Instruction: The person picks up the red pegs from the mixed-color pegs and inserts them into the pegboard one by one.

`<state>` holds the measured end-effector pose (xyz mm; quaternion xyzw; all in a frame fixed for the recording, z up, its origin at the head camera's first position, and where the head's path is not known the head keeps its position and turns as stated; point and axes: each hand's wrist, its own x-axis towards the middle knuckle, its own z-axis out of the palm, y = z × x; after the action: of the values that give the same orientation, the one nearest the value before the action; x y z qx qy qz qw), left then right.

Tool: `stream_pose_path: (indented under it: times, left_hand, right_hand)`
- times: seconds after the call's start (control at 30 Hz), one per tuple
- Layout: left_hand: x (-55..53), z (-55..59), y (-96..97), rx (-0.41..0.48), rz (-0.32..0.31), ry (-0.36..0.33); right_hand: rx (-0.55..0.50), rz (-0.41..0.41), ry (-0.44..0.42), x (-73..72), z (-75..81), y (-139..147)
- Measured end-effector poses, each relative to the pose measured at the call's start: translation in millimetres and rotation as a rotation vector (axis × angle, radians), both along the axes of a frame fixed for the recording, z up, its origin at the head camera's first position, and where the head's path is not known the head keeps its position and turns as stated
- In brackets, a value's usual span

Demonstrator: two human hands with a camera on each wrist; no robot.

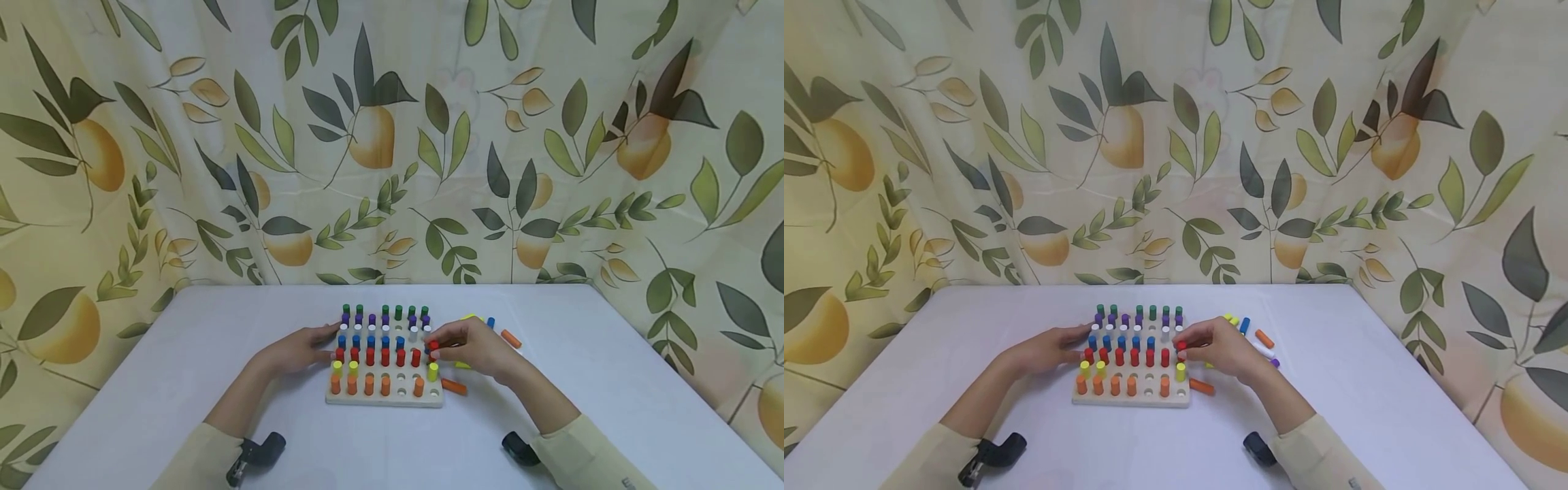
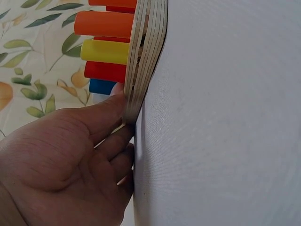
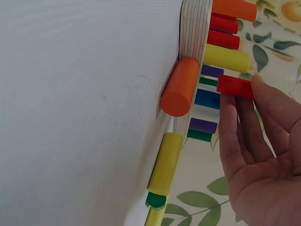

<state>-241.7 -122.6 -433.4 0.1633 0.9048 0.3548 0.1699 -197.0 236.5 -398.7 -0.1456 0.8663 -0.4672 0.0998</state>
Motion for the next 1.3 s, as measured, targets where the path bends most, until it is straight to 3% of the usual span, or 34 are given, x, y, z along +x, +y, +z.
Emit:
stream_pose_path:
  times: [0.87, 1.3]
  left_hand:
    - [0.7, -0.5, -1.1, -0.011, 0.011, 0.000]
    - [2.7, 2.7, 0.7, -0.024, 0.009, 0.008]
  right_hand:
    - [0.005, 0.007, -0.049, -0.5, -5.6, -0.4]
    - [0.014, 0.000, -0.031, -0.5, -7.5, -1.9]
